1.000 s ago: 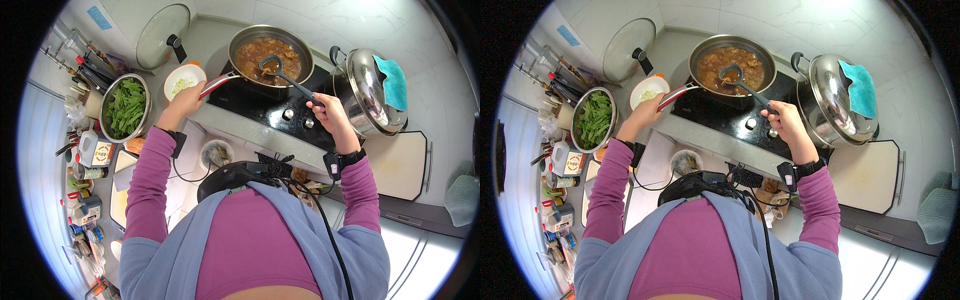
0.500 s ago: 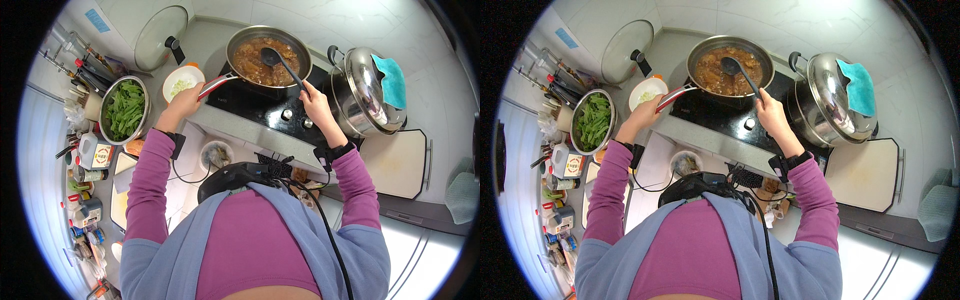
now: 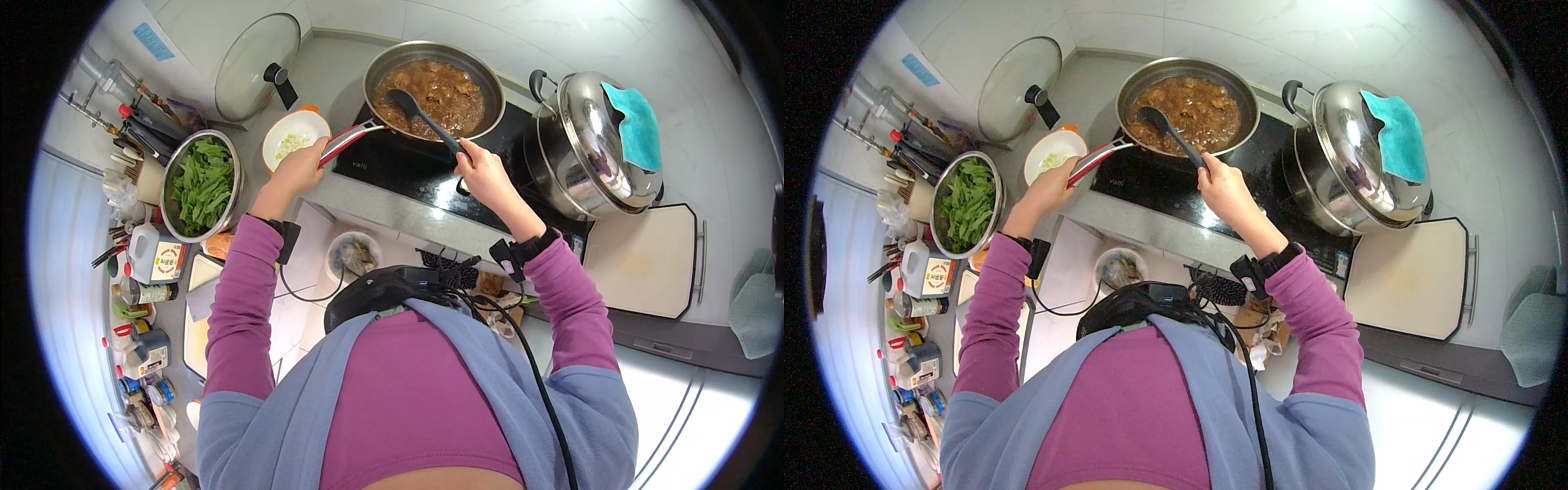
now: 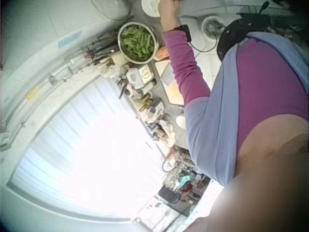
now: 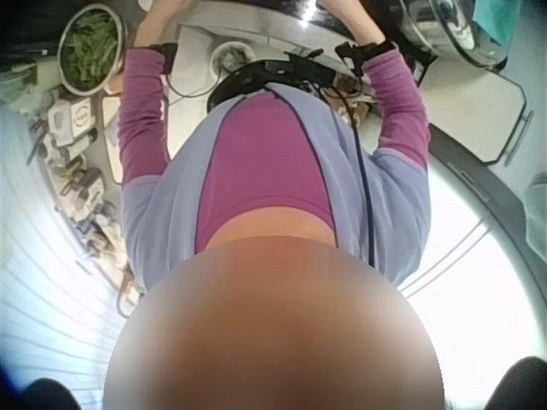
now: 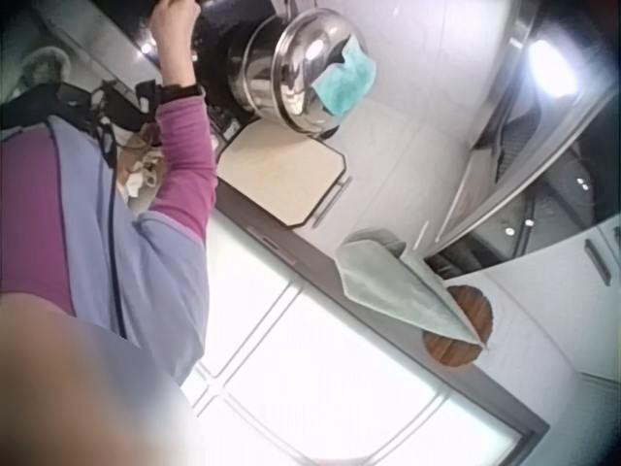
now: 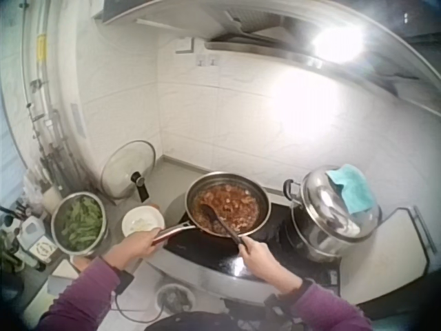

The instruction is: The person stirs a simmering stew in a pan on the stove using a ladle. They then walk to the sink area and pick up a white plate from a stack of dishes.

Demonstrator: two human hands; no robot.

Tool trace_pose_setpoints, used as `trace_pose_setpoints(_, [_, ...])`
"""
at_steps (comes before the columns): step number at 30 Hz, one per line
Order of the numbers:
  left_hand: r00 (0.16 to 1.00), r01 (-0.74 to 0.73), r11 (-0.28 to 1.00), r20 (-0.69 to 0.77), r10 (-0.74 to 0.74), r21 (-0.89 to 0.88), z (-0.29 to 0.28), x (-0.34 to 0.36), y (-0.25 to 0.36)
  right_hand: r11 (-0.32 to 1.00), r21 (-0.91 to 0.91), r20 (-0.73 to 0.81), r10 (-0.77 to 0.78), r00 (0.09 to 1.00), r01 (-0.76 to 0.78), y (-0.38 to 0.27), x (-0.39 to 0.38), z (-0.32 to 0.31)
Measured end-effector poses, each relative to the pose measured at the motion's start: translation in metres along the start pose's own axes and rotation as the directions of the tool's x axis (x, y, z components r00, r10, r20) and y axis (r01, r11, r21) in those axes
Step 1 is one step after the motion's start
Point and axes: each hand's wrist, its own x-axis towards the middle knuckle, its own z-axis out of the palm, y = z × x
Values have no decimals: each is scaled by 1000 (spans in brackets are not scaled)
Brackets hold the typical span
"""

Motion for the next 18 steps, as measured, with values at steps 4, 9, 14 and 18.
trace_pose_setpoints(4, [1000,-17,1000,-20,17,-19,0,-1,-2,952,-295,43,-70,997,80,2,-12,-10])
trace_pose_setpoints(9, [998,-39,999,-49,39,0,2,-2,-2,857,-505,-47,-146,988,103,19,-25,-33])
trace_pose_setpoints(14, [999,-10,1000,-39,10,0,2,-2,0,809,-566,-51,-229,972,161,40,-3,-31])
trace_pose_setpoints(18, [999,-18,1000,-38,18,-8,2,-1,-1,816,-569,-96,-194,976,106,48,14,-13])
